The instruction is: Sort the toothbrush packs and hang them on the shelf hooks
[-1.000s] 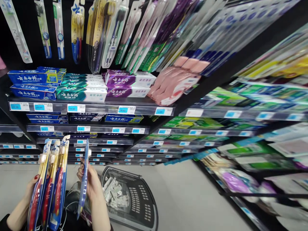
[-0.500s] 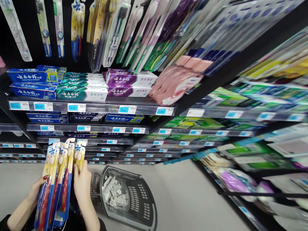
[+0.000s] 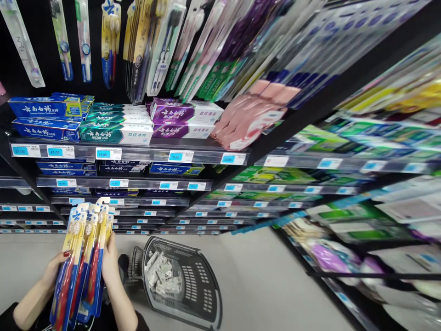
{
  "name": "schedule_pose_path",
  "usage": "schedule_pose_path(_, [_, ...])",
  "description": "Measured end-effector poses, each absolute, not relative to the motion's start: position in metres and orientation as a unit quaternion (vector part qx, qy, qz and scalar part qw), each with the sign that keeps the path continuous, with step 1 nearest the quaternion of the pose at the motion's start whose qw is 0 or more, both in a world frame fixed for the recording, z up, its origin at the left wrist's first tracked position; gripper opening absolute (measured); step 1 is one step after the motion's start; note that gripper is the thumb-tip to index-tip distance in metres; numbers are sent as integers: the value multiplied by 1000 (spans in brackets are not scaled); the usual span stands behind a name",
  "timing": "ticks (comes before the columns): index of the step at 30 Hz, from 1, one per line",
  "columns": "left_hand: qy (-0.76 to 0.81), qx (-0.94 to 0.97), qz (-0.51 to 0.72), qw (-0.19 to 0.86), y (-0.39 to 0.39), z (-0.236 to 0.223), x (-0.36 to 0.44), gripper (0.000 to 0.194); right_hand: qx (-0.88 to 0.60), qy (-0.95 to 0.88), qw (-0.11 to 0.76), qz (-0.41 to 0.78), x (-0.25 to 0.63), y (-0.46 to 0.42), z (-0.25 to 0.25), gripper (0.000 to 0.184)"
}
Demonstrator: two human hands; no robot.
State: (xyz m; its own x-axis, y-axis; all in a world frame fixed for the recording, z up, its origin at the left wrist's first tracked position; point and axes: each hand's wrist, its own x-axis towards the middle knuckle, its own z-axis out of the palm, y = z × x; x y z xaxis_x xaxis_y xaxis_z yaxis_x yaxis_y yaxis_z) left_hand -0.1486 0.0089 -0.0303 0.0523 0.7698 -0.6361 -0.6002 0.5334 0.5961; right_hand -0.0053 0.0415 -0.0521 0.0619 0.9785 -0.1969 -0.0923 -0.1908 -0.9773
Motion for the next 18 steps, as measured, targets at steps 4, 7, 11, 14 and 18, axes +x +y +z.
schedule_pose_path(4, [506, 87, 484, 709, 8, -31, -148, 25, -557, -414, 476, 541, 5, 44, -52, 36])
schedule_pose_path(7, [506, 80, 481, 711, 7, -31, -147, 26, -620, -431, 505, 418, 14, 37, -38, 34])
schedule_pose_path(11, [509, 69, 491, 703, 8, -33, -147, 23, -614, -615, 424, 254, 6, 25, 0, 23])
schedule_pose_path(14, [505, 76, 507, 694, 8, -37, -146, 19, -594, -681, 313, 292, -10, 22, 21, 24])
schedule_pose_path(18, [503, 80, 506, 696, 9, -40, -145, 18, -608, -636, 305, 364, -21, 20, 21, 23])
